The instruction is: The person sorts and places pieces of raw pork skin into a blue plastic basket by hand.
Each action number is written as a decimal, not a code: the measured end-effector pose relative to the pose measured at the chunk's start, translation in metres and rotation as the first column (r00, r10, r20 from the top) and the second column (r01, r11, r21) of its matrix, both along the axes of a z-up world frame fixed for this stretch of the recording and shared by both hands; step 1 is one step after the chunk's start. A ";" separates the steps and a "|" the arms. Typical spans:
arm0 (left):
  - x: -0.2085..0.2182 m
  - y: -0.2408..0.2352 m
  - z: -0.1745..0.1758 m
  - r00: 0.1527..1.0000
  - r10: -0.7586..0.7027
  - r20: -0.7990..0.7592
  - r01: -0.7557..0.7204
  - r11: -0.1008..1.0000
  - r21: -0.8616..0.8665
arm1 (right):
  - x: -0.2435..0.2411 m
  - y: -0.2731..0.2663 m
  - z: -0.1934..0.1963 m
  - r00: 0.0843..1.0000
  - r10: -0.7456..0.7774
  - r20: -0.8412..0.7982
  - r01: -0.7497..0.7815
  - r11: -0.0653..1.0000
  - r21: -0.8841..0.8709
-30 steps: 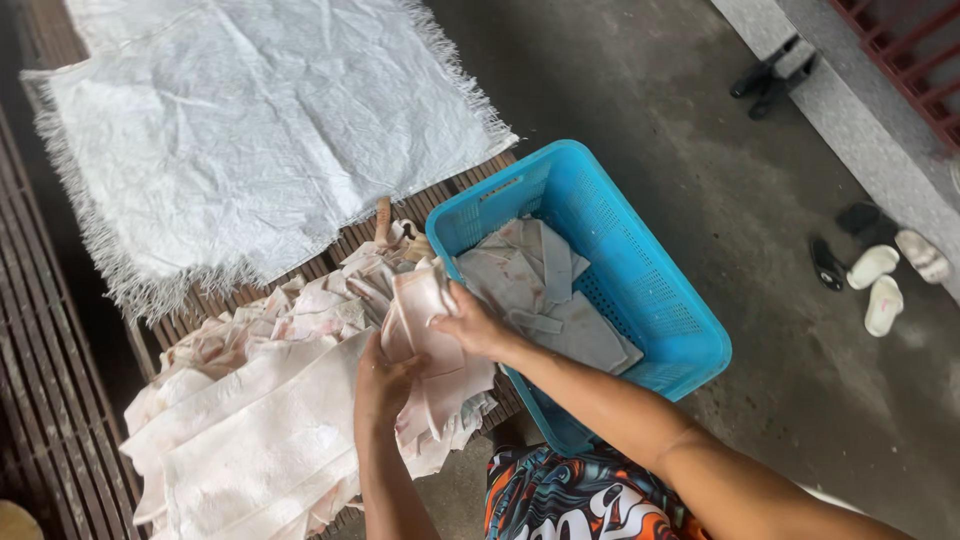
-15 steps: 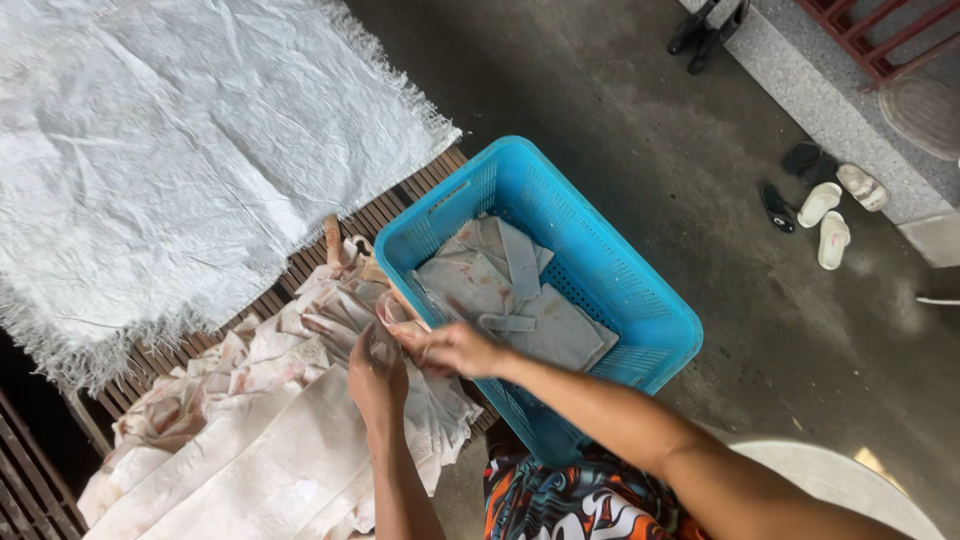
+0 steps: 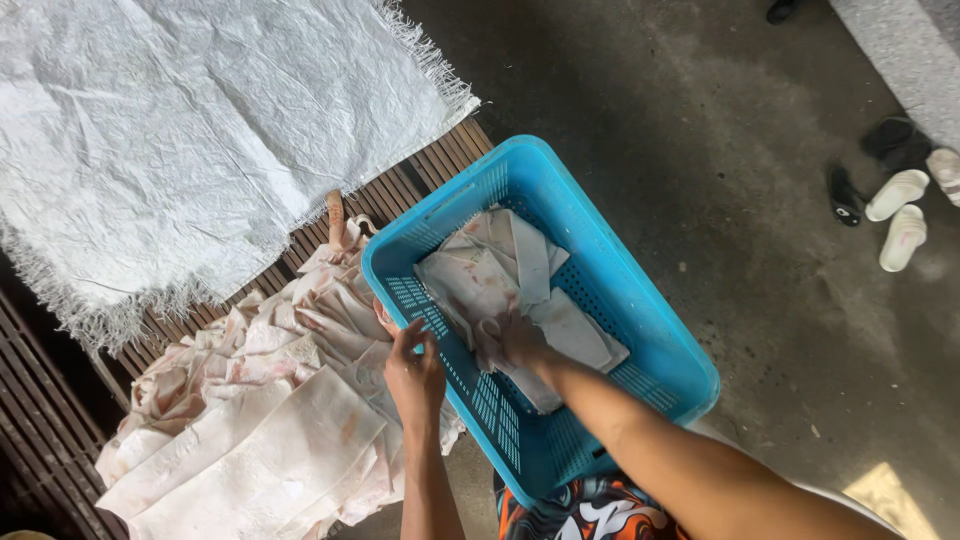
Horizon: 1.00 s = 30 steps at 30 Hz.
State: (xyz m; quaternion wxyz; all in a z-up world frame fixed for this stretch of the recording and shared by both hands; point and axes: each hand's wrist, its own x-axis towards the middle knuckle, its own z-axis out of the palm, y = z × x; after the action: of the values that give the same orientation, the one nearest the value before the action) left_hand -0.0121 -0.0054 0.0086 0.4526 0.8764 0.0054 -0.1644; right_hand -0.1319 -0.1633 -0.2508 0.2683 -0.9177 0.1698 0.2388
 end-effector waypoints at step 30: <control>-0.027 -0.076 -0.115 0.898 0.063 -0.434 -0.199 0.941 -0.275 | 0.092 -0.162 -0.014 0.910 -0.349 0.226 0.382 0.916 -0.122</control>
State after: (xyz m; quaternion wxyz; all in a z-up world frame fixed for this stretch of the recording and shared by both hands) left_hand -0.0387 -0.0818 -0.1066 0.5837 0.7353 0.1362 -0.3163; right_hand -0.0400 -0.3251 -0.2651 0.2480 -0.9075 0.3302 0.0764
